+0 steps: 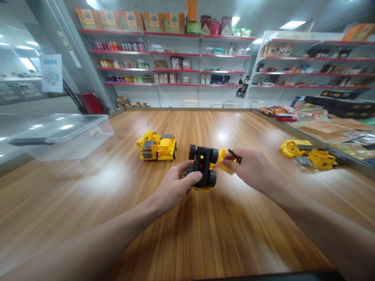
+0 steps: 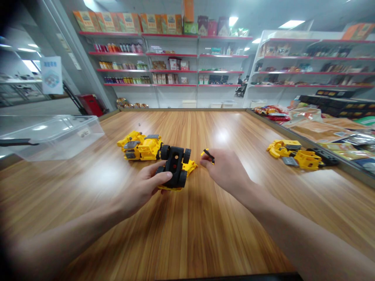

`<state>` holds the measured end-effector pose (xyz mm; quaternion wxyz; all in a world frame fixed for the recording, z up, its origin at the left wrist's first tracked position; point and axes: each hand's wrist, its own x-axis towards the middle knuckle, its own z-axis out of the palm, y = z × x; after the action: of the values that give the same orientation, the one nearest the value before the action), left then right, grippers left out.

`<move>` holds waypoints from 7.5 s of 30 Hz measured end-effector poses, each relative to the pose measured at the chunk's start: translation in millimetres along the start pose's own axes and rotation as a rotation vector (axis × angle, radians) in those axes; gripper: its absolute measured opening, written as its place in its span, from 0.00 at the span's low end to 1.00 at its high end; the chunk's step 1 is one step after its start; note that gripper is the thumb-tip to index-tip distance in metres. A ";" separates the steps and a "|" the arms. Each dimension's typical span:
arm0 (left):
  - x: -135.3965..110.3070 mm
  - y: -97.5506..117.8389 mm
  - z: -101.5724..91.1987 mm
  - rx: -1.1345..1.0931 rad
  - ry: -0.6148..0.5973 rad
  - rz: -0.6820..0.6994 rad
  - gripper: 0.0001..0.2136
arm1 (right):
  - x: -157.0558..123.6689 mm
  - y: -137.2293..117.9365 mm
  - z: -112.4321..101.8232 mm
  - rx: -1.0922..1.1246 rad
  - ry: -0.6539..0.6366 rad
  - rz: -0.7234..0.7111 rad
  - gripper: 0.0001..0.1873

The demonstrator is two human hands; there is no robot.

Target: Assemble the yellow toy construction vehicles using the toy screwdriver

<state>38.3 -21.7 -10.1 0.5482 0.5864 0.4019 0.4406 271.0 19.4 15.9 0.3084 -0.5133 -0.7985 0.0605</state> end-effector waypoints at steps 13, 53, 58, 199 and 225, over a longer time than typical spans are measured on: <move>-6.9 5.2 4.7 0.217 -0.122 0.060 0.16 | -21.4 -36.9 4.7 0.300 0.241 -0.333 0.05; -4.2 6.7 0.1 0.353 -0.001 0.106 0.13 | -18.2 -35.5 -1.1 0.298 0.168 -0.512 0.07; -3.8 5.9 1.2 0.400 -0.004 0.102 0.13 | -18.1 -35.2 2.3 0.277 0.160 -0.508 0.09; -0.8 -3.0 3.7 0.176 -0.068 0.044 0.14 | -18.4 -33.4 5.3 0.448 0.119 -0.509 0.10; -5.3 6.1 -15.2 1.151 -0.413 0.814 0.29 | 4.9 15.1 21.8 0.158 0.055 -0.123 0.15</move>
<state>22.2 -22.8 -4.3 0.0110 0.9554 0.2084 0.2091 269.3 35.4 -5.8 0.3729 -0.4390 -0.8125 0.0901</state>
